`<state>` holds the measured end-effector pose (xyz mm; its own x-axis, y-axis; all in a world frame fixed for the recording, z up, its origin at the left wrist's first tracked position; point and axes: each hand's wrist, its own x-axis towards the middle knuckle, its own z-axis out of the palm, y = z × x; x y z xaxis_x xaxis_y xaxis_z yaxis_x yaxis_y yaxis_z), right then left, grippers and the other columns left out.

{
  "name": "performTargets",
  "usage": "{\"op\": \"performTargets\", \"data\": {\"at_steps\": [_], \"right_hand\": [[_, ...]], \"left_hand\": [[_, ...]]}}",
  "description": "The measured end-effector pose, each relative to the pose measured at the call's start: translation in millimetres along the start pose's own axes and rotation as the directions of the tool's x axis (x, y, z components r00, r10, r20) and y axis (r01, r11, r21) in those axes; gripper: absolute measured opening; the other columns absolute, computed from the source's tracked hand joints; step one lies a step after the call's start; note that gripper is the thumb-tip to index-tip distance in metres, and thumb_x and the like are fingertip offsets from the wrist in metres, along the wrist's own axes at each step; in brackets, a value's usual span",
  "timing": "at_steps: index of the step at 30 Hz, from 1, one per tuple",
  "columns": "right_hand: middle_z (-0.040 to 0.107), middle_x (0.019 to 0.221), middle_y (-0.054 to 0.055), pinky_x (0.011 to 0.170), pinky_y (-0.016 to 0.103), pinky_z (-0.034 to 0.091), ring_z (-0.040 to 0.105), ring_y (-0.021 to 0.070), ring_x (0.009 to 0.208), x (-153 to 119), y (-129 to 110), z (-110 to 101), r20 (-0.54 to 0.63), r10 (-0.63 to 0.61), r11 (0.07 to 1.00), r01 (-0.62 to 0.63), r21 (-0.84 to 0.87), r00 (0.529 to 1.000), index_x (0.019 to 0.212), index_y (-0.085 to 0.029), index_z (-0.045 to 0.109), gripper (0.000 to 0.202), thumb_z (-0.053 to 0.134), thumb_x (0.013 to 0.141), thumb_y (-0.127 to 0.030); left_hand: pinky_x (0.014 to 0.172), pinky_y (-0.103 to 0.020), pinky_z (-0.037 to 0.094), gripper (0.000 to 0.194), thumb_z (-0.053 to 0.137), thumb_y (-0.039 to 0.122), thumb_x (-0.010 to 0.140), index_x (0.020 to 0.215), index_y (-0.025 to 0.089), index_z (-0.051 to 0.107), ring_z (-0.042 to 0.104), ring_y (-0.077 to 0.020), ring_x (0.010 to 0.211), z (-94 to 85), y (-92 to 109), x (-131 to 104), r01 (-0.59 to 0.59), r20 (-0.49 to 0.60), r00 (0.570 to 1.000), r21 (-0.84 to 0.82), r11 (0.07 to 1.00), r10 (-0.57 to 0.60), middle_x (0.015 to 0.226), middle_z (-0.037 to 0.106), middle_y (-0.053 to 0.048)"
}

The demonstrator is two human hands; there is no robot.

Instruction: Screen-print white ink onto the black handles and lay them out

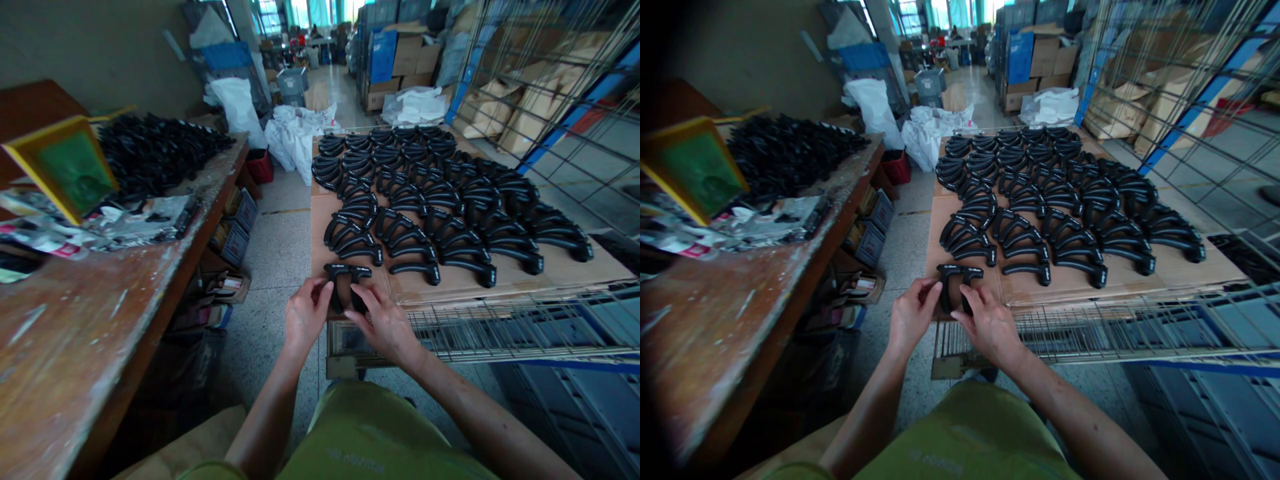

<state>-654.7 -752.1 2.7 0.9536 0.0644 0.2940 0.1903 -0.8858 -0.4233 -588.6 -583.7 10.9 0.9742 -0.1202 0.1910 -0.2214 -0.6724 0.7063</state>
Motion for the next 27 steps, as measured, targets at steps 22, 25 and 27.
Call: {"op": "performTargets", "data": {"at_steps": [22, 25, 27], "right_hand": [[0.061, 0.127, 0.013, 0.096, 0.036, 0.054, 0.061, 0.0224, 0.114, -13.8, -1.2, 24.9, -0.167, -0.07, 0.995, 0.08, 0.052, 0.983, 0.135, -0.019, 0.054, 0.046, 0.056, 0.09, -0.025], [0.061, 0.127, 0.013, 0.095, 0.036, 0.055, 0.061, 0.0218, 0.113, -15.4, 0.0, 26.6, -0.179, -0.104, 0.994, 0.107, 0.007, 0.978, 0.137, -0.021, 0.053, 0.045, 0.053, 0.092, -0.025], [0.062, 0.126, 0.013, 0.094, 0.035, 0.055, 0.062, 0.0216, 0.111, -15.2, -0.1, 26.1, -0.183, -0.122, 0.993, 0.12, -0.025, 0.975, 0.137, -0.021, 0.053, 0.044, 0.052, 0.093, -0.025]], "left_hand": [[0.069, -0.026, 0.053, 0.027, 0.065, 0.038, 0.082, 0.105, 0.022, 0.063, 0.067, -0.0145, 0.073, 7.3, -5.9, -9.8, 0.056, 0.043, 0.998, -0.26, 0.964, -0.046, 0.09, 0.072, -0.001], [0.069, -0.027, 0.053, 0.03, 0.068, 0.038, 0.08, 0.105, 0.021, 0.062, 0.065, -0.0139, 0.071, 12.0, -12.9, -11.9, 0.059, 0.011, 0.998, -0.344, 0.937, -0.059, 0.088, 0.07, -0.002], [0.068, -0.026, 0.053, 0.032, 0.069, 0.038, 0.079, 0.105, 0.021, 0.062, 0.063, -0.013, 0.069, 13.8, -15.0, -13.1, 0.061, -0.005, 0.998, -0.367, 0.928, -0.067, 0.085, 0.069, -0.001]]}}
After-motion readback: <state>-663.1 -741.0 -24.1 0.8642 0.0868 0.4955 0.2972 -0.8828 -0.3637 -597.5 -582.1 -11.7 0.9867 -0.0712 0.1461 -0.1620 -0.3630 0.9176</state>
